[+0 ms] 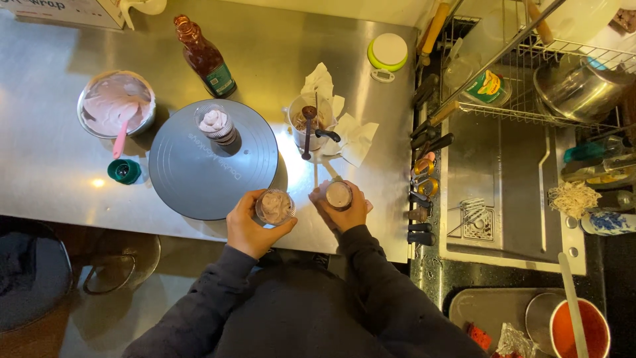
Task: The person scoops pink frosting from a metal bowl into small paper cups using a pink spatula. They then add a dark liquid from a bottle and a red substance from a plastic bag into the cups, using a spoon to mix the contents.
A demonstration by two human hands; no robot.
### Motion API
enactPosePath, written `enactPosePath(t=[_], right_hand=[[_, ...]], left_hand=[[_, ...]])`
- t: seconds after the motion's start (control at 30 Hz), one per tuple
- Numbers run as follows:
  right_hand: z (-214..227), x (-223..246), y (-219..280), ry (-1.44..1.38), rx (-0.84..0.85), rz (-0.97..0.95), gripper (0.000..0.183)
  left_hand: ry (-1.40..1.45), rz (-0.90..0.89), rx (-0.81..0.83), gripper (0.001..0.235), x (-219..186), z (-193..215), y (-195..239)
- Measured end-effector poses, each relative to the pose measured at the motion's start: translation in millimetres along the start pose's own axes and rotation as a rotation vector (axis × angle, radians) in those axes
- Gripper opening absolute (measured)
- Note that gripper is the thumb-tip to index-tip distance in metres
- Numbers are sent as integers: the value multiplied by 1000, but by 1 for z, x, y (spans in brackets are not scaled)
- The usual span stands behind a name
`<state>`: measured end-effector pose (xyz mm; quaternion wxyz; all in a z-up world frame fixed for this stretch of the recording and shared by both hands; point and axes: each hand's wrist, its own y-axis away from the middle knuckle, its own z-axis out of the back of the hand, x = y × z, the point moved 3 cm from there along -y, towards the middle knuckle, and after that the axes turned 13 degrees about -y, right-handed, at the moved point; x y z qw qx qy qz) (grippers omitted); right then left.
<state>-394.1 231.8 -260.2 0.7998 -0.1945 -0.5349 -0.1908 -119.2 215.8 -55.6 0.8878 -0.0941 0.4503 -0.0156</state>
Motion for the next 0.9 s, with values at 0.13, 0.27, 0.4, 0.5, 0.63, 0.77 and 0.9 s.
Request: enactPosePath(t=[0.13,0.27,0.4,0.5,0.63,0.77,0.9], right_hand=[[6,26,4,3,-21,48,88],[6,27,2,24,-20,53,94],[-4,-33,-10,74,12,-63,101],[7,2,-8,79,-7,-73,95],[12,27,-1,12,-5,-19,92],[6,4,2,53,60,-103,101],[1,19,1,69,34,-117,96]], left_hand=[[-36,-5,1,67,3,-1,1],[-46,-36,-16,66,6,3,0],[-39,-51,-9,65,5,5,1],[-57,-68,-11,63,5,7,0],[-38,-31,1,67,10,9,-2],[-50,0,9,69,12,11,0],[-26,40,17,67,14,17,-1]])
